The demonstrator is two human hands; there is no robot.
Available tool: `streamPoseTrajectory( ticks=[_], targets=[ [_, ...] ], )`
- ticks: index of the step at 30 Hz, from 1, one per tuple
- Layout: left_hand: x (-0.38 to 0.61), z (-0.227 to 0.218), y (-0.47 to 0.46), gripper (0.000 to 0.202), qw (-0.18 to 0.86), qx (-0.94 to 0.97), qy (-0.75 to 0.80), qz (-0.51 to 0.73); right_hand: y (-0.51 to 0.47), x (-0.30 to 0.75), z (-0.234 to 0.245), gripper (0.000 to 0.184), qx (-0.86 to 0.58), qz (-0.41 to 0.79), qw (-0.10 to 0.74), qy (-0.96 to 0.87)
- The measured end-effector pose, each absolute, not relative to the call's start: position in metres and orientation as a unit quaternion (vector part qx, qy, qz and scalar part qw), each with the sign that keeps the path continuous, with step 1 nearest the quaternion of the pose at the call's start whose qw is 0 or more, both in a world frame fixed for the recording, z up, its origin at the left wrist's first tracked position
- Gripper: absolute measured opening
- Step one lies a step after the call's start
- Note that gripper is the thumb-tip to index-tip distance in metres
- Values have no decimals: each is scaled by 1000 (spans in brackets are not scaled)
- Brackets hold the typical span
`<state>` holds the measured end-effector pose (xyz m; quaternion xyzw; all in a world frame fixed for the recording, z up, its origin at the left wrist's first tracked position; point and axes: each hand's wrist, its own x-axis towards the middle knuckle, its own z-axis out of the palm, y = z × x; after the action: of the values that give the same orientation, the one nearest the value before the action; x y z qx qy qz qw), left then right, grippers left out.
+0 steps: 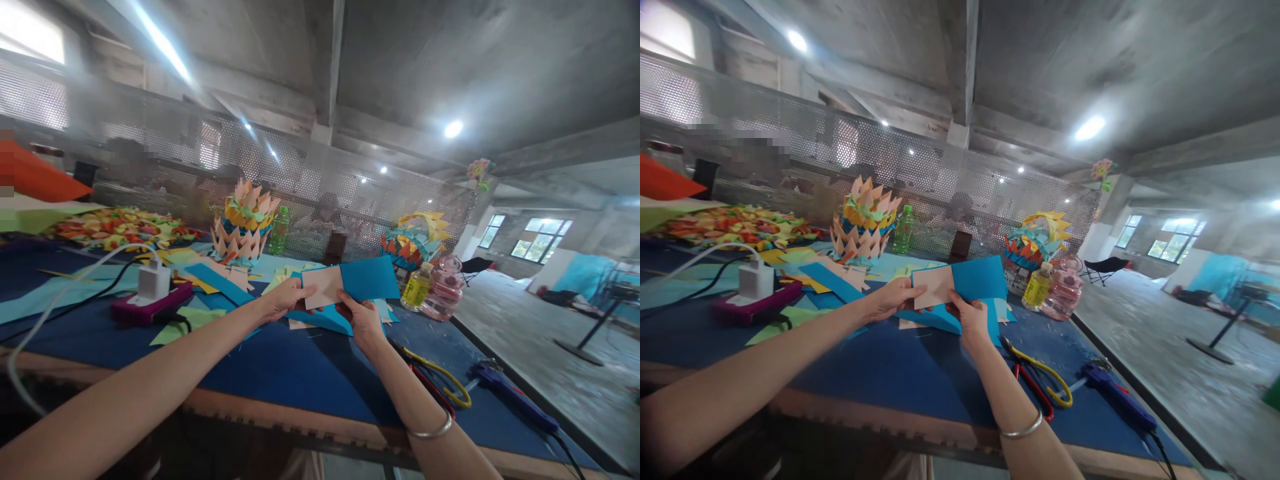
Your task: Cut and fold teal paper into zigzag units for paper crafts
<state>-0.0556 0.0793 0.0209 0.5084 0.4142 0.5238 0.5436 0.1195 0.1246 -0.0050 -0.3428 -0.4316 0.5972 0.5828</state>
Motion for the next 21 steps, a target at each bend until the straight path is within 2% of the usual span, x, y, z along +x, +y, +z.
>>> streamPoseTrajectory(
  ticks=[7,15,21],
  targets=[
    [-54,19,82,19,565,494,403,524,123,120,-5,30,-344,593,585,-433],
    [-53,22,77,17,580,437,451,519,117,120,0,32,-340,569,591,-460],
    [-53,19,81,20,587,400,426,560,117,119,-4,33,-341,560,591,-469]
  ],
)
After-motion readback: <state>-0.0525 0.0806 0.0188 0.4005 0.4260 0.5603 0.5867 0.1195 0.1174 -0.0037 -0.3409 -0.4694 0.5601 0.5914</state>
